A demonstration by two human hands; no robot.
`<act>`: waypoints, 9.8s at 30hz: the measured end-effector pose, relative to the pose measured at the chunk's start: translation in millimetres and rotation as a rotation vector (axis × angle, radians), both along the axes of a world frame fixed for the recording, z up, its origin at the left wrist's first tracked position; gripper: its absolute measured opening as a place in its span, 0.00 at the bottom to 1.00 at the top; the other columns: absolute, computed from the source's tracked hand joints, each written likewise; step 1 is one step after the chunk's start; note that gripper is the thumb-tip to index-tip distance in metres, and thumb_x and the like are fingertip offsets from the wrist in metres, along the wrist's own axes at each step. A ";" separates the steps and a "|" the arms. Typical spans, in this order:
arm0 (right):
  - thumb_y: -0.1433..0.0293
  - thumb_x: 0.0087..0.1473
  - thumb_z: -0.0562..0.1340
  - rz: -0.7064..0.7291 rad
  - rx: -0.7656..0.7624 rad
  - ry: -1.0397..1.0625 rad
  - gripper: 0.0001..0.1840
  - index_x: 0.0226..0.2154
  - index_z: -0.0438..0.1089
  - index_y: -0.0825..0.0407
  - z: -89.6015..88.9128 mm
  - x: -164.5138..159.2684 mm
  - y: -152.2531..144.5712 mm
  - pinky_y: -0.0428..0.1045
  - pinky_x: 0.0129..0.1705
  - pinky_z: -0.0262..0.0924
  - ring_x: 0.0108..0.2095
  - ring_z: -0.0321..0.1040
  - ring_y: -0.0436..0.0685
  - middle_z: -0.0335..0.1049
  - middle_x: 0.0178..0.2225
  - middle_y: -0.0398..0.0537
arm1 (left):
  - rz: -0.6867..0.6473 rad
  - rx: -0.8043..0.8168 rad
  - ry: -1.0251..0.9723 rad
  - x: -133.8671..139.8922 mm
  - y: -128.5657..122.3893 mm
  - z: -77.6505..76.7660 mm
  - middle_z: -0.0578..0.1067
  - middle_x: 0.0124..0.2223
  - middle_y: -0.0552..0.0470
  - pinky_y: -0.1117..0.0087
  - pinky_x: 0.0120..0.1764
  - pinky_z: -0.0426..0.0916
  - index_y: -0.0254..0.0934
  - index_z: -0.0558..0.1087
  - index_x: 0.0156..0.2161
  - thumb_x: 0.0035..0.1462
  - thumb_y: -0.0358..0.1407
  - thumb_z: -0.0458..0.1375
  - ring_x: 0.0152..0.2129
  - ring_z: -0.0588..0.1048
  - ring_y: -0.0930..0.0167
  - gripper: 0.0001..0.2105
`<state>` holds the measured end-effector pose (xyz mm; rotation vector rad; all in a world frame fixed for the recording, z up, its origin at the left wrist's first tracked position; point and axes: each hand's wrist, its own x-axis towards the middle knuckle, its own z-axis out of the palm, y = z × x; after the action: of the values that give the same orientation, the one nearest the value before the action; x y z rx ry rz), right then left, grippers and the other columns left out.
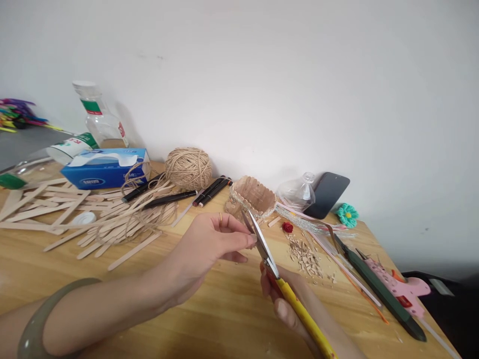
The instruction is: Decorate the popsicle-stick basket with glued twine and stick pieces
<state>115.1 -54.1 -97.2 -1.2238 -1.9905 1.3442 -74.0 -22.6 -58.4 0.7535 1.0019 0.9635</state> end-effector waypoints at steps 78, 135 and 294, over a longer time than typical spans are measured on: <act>0.72 0.34 0.67 -0.557 -0.277 0.496 0.12 0.23 0.63 0.52 0.0 -14.8 8.4 0.44 0.22 0.52 0.20 0.57 0.46 0.64 0.20 0.37 | -0.192 0.017 0.177 12.5 -1.9 -19.2 0.78 0.27 0.55 0.75 0.31 0.67 0.36 0.75 0.27 0.40 0.30 0.64 0.27 0.74 0.74 0.05; 0.61 0.47 0.62 -0.409 0.043 0.138 0.12 0.27 0.72 0.55 7.8 -22.1 36.0 0.48 0.32 0.63 0.28 0.69 0.53 0.73 0.26 0.45 | -0.167 0.546 0.677 -9.5 35.1 -13.9 0.78 0.37 0.47 0.60 0.49 0.64 0.36 0.76 0.33 0.48 0.35 0.59 0.41 0.72 0.62 0.07; 0.74 0.52 0.62 -0.402 0.774 0.019 0.03 0.31 0.71 0.50 16.3 -12.2 34.8 0.49 0.31 0.58 0.30 0.63 0.53 0.68 0.29 0.44 | -0.329 0.421 0.375 -11.7 50.8 16.7 0.76 0.29 0.56 0.74 0.30 0.64 0.34 0.74 0.32 0.40 0.26 0.58 0.27 0.72 0.74 0.09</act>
<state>102.8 -19.3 -80.9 -1.1146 -1.8317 0.3229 -85.7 28.2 -41.7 1.4448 0.9609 0.7637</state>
